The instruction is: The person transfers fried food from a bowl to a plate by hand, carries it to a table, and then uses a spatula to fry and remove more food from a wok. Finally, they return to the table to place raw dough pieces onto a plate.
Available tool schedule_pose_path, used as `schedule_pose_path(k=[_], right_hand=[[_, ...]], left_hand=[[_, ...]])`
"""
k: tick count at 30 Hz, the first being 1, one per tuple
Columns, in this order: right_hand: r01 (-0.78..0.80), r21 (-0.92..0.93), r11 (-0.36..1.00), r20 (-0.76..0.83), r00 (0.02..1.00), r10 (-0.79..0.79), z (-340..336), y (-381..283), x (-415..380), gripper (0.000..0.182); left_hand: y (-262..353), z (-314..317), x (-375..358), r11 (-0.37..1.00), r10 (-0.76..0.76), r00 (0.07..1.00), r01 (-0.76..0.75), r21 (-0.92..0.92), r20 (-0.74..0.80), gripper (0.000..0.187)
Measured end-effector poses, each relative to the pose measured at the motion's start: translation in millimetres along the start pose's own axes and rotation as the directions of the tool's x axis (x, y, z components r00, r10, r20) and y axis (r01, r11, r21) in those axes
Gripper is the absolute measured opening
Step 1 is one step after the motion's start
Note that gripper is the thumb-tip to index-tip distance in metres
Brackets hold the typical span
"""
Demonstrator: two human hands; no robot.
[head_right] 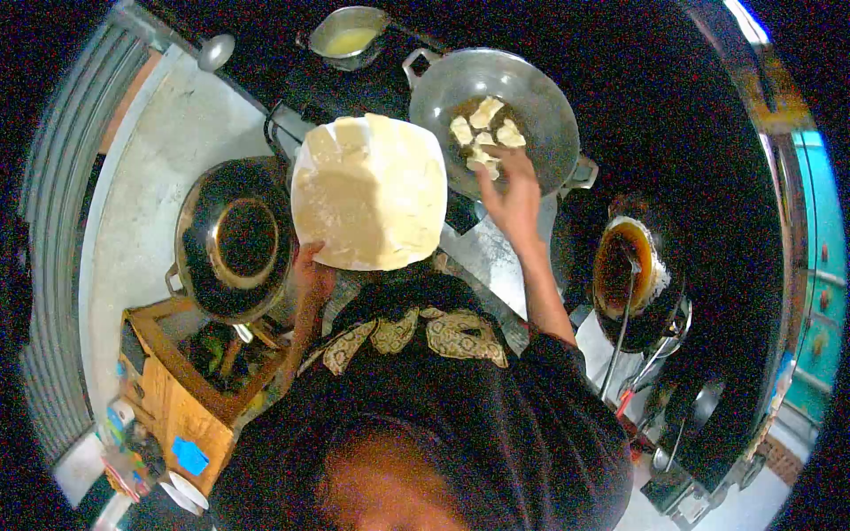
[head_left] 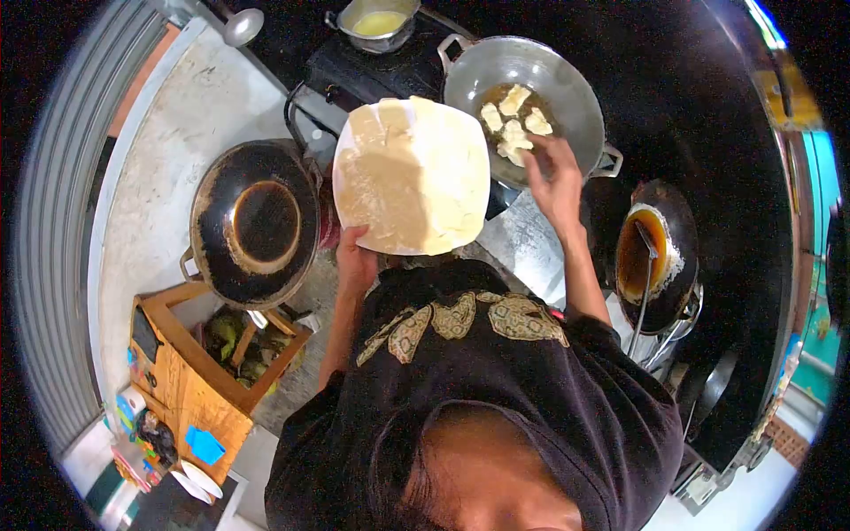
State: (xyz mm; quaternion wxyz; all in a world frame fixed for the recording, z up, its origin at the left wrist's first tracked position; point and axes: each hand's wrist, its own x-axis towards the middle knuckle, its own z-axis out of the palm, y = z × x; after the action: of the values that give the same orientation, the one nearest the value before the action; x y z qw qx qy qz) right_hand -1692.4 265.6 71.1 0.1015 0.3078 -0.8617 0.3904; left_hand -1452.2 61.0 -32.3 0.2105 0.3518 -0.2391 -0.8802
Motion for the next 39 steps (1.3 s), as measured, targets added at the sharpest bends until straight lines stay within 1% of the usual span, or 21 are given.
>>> schedule_pose_path(k=[1, 3, 5, 6, 7, 9, 10, 12, 13, 14, 15, 17, 18, 21, 22, 27, 30, 33, 35, 36, 39], right_hand=[[0.149, -0.078, 0.986, -0.022, 0.988, -0.152, 3, -7, 4, 0.021], [0.136, -0.105, 0.985, 0.014, 0.991, -0.136, 8, -15, 13, 0.025], [0.178, -0.159, 0.971, 0.012, 0.984, -0.179, 12, -18, 20, 0.027], [0.205, -0.199, 0.958, -0.003, 0.978, -0.209, 13, -21, 23, 0.024], [0.232, -0.238, 0.943, -0.014, 0.97, -0.242, 14, -23, 27, 0.02], [0.173, -0.149, 0.974, -0.056, 0.981, -0.183, 16, -10, 36, 0.021], [0.148, -0.099, 0.984, -0.071, 0.985, -0.155, 18, -8, 37, 0.021], [0.049, -0.081, 0.996, -0.086, 0.995, -0.056, -1, -14, 37, 0.017], [-0.001, -0.072, 0.997, -0.091, 0.996, -0.005, -12, -15, 36, 0.016], [0.043, -0.039, 0.998, -0.131, 0.99, -0.048, -20, -13, 31, 0.012], [0.053, -0.066, 0.996, -0.103, 0.993, -0.059, -26, -12, 23, 0.011], [0.079, -0.116, 0.99, -0.048, 0.995, -0.085, -36, -16, 5, 0.01], [0.086, -0.121, 0.989, 0.026, 0.996, -0.084, -37, -22, -3, 0.015], [0.177, -0.195, 0.965, 0.121, 0.98, -0.156, -30, -42, -24, 0.024], [0.164, -0.211, 0.964, 0.155, 0.979, -0.133, -23, -37, -29, 0.032], [0.228, -0.197, 0.954, 0.105, 0.972, -0.211, -3, -39, -31, 0.032], [0.245, -0.219, 0.944, 0.134, 0.966, -0.22, 2, -37, -28, 0.031], [0.249, -0.234, 0.94, 0.155, 0.964, -0.217, 4, -34, -28, 0.031], [0.242, -0.213, 0.947, 0.157, 0.965, -0.211, 6, -36, -28, 0.031], [0.266, -0.204, 0.942, 0.172, 0.957, -0.233, 6, -37, -28, 0.032], [0.332, -0.166, 0.929, 0.206, 0.933, -0.296, 5, -35, -25, 0.034]], left_hand=[[-3, 2, 2, 1.0, -0.019, 1.0, 0.019, -0.007, -0.003, 0.045], [-3, 22, -3, 0.998, -0.061, 0.998, 0.061, -0.025, 0.0, 0.035], [-8, 27, -5, 0.997, -0.079, 0.995, 0.078, 0.03, 0.061, 0.036], [-10, 30, -5, 0.995, -0.089, 0.992, 0.084, 0.058, 0.087, 0.036], [-11, 30, -2, 0.992, -0.118, 0.985, 0.111, 0.061, 0.13, 0.041], [-16, 29, 1, 0.984, -0.173, 0.965, 0.162, 0.071, 0.198, 0.053], [-16, 26, 2, 0.983, -0.179, 0.961, 0.166, 0.077, 0.209, 0.053], [-21, 31, 1, 0.982, -0.184, 0.957, 0.168, 0.087, 0.226, 0.052], [-22, 35, 1, 0.984, -0.177, 0.958, 0.17, 0.051, 0.223, 0.049], [-22, 43, -2, 0.985, -0.171, 0.961, 0.172, 0.014, 0.219, 0.045], [-21, 49, -4, 0.984, -0.164, 0.963, 0.173, -0.026, 0.213, 0.042], [-19, 57, -7, 0.988, -0.148, 0.964, 0.155, -0.014, 0.219, 0.044], [-19, 59, -6, 0.989, -0.14, 0.964, 0.145, -0.007, 0.224, 0.045], [-20, 58, 2, 0.982, -0.182, 0.945, 0.188, 0.005, 0.271, 0.053], [-21, 57, 4, 0.984, -0.176, 0.942, 0.179, 0.015, 0.285, 0.054], [-22, 58, 7, 0.987, -0.159, 0.915, 0.141, 0.073, 0.371, 0.06], [-21, 70, 0, 0.995, -0.093, 0.944, 0.08, 0.055, 0.316, 0.045], [-22, 71, -2, 0.992, -0.117, 0.947, 0.101, 0.069, 0.3, 0.046], [-21, 69, 0, 0.991, -0.131, 0.927, 0.109, 0.082, 0.35, 0.056], [-21, 68, 1, 0.989, -0.14, 0.917, 0.114, 0.091, 0.374, 0.062], [-20, 69, 1, 0.987, -0.151, 0.913, 0.116, 0.114, 0.38, 0.063]])
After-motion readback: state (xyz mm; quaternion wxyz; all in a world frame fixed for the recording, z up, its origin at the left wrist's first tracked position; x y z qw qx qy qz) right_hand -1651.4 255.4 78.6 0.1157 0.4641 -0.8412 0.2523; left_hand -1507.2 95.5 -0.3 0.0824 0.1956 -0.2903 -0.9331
